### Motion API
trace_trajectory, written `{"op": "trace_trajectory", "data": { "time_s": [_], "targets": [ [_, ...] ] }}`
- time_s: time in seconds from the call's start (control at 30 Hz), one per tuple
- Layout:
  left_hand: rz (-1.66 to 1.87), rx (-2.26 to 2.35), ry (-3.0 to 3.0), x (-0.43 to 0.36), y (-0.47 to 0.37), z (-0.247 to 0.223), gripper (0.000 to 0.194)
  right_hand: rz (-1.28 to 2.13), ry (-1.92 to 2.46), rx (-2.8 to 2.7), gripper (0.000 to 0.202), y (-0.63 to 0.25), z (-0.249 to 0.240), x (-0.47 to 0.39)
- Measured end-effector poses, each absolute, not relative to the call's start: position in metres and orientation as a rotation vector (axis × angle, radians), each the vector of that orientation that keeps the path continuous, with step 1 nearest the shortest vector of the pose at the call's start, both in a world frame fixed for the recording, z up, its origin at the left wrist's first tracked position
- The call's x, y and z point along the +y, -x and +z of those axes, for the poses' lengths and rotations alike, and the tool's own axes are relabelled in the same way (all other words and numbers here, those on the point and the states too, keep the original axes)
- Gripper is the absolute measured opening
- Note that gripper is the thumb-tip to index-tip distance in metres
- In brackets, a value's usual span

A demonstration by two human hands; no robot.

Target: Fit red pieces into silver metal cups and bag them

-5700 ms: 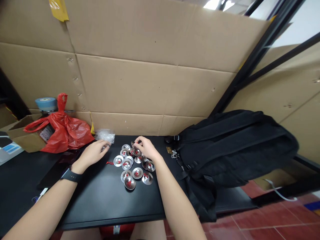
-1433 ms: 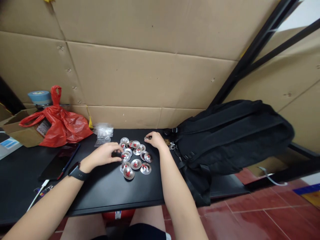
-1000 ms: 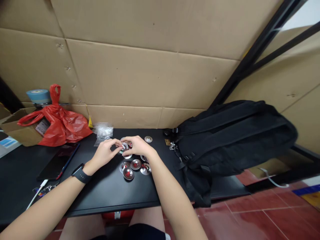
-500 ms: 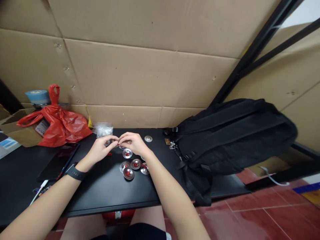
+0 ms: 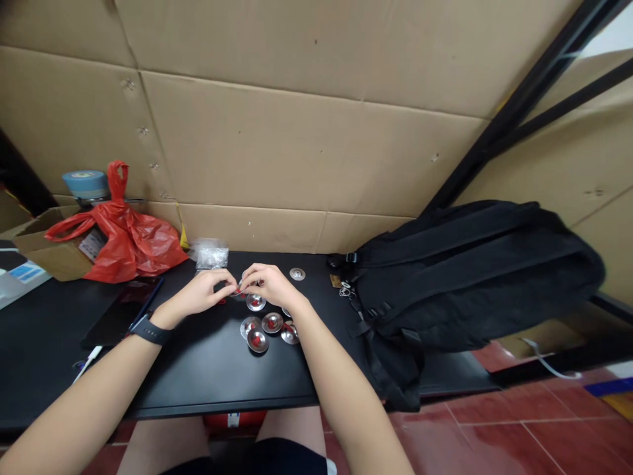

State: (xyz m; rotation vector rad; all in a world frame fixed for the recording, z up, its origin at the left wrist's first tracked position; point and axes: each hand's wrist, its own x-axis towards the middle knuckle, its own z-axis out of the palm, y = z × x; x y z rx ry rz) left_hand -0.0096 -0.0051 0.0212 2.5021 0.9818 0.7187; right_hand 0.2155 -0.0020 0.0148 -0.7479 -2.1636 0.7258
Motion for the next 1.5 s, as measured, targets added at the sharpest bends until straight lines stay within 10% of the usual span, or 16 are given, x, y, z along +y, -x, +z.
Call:
{"op": "trace_trajectory", "data": {
  "time_s": [0.33,0.73,1.5],
  "targets": [
    [0.793,1.09,-2.469,0.006,0.034,0.03,0.028,1.022,0.988,-2.011,0.021,-0.249,0.024,0.005],
    [0.37,1.055,-2.505,0.022,0.062,0.015,0.026,0.384,1.801,-1.586,0.029,-0.317,-0.05,0.064],
    [0.46,1.013,-2.567,0.011,0.037,0.015,0.021,0.541,1.115,-2.575,0.009,-0.227,0.003,0.006]
  ]
}}
